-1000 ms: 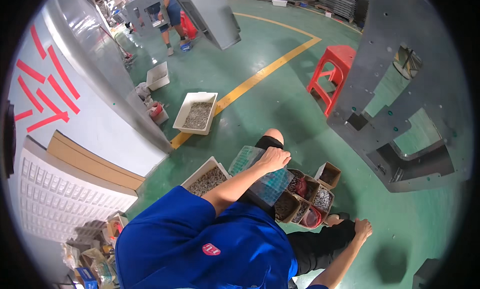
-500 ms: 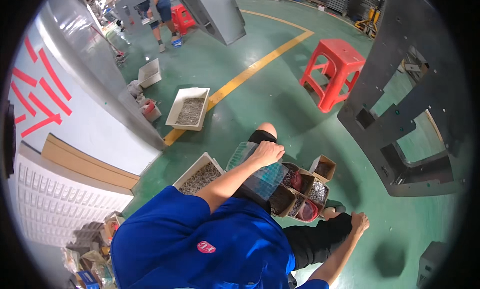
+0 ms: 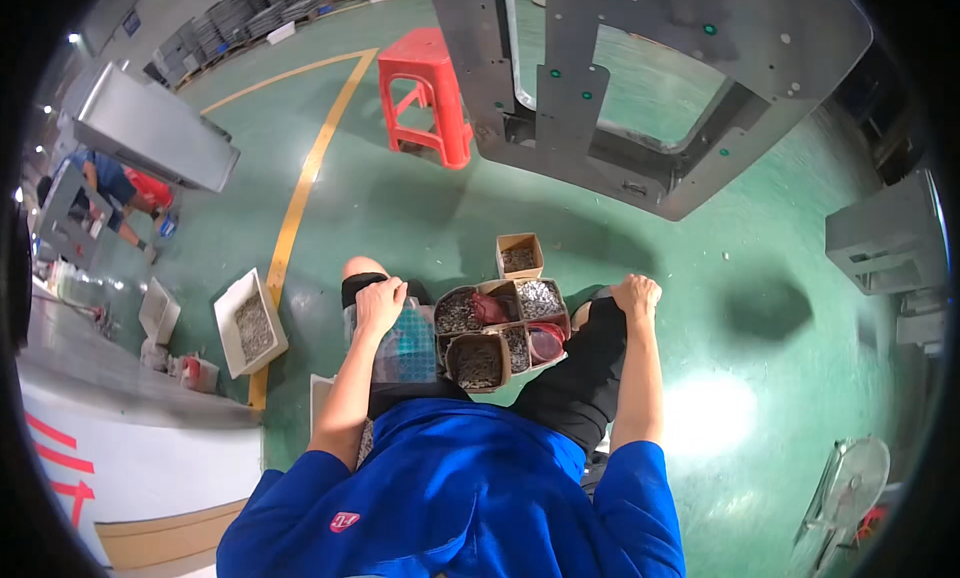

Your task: Applying circular green protective stickers to specific points on a metal frame.

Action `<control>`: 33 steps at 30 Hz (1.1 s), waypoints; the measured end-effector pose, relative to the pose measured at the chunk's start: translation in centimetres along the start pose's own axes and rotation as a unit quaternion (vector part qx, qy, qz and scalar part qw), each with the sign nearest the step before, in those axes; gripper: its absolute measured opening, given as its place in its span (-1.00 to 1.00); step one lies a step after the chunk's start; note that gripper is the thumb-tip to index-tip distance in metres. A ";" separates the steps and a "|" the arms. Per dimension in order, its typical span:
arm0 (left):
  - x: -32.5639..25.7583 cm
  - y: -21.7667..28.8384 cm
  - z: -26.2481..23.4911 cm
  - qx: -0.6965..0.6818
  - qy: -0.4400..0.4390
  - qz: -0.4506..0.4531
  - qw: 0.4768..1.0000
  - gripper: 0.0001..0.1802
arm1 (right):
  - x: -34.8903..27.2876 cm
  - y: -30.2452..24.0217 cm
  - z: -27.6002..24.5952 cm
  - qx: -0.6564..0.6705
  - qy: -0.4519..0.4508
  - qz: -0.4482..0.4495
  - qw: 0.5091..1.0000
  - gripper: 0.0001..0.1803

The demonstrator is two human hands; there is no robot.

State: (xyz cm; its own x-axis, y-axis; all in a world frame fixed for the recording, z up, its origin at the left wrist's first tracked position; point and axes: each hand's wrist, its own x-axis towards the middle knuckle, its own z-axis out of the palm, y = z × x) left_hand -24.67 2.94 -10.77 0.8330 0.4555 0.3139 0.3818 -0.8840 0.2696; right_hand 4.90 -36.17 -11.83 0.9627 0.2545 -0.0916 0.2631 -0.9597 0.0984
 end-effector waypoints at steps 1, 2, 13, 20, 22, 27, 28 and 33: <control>0.2 0.0 0.1 0.011 -0.004 0.005 1.000 -0.73 | 0.0 0.1 0.1 -0.004 0.009 0.007 1.000 -0.57; 0.3 0.1 0.1 0.009 -0.004 0.009 1.000 -0.72 | -0.1 0.1 0.2 -0.008 0.018 0.013 1.000 -0.58; 0.5 -0.3 0.3 -0.008 -0.010 0.008 1.000 -0.72 | 0.6 0.0 1.0 -0.018 0.015 -0.016 1.000 -0.59; 0.7 0.4 0.5 -0.016 -0.004 0.009 1.000 -0.72 | 0.5 1.0 1.3 -0.028 0.037 -0.029 0.998 -0.55; 0.6 -0.1 0.2 -0.005 -0.009 -0.001 1.000 -0.73 | 0.6 0.9 1.1 -0.020 0.028 -0.024 0.999 -0.54; 0.2 0.2 -0.2 -0.040 -0.028 -0.030 0.998 -0.71 | 0.2 0.3 0.2 -0.010 0.019 -0.039 0.999 -0.52; 0.9 0.6 0.0 -0.055 -0.025 -0.022 0.998 -0.71 | 0.6 2.1 1.8 -0.020 0.043 -0.054 0.997 -0.53; 0.5 -0.6 1.3 -0.052 0.007 0.013 0.999 -0.71 | 1.3 2.5 3.5 -0.002 0.065 -0.050 0.997 -0.58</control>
State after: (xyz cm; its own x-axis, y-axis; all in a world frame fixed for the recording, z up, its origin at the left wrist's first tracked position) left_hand -23.95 3.59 -11.96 0.8357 0.4351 0.3352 0.3166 -0.8803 0.3534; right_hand 6.59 -38.69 -15.12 0.9319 0.3616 0.0283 0.3573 -0.9287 0.0997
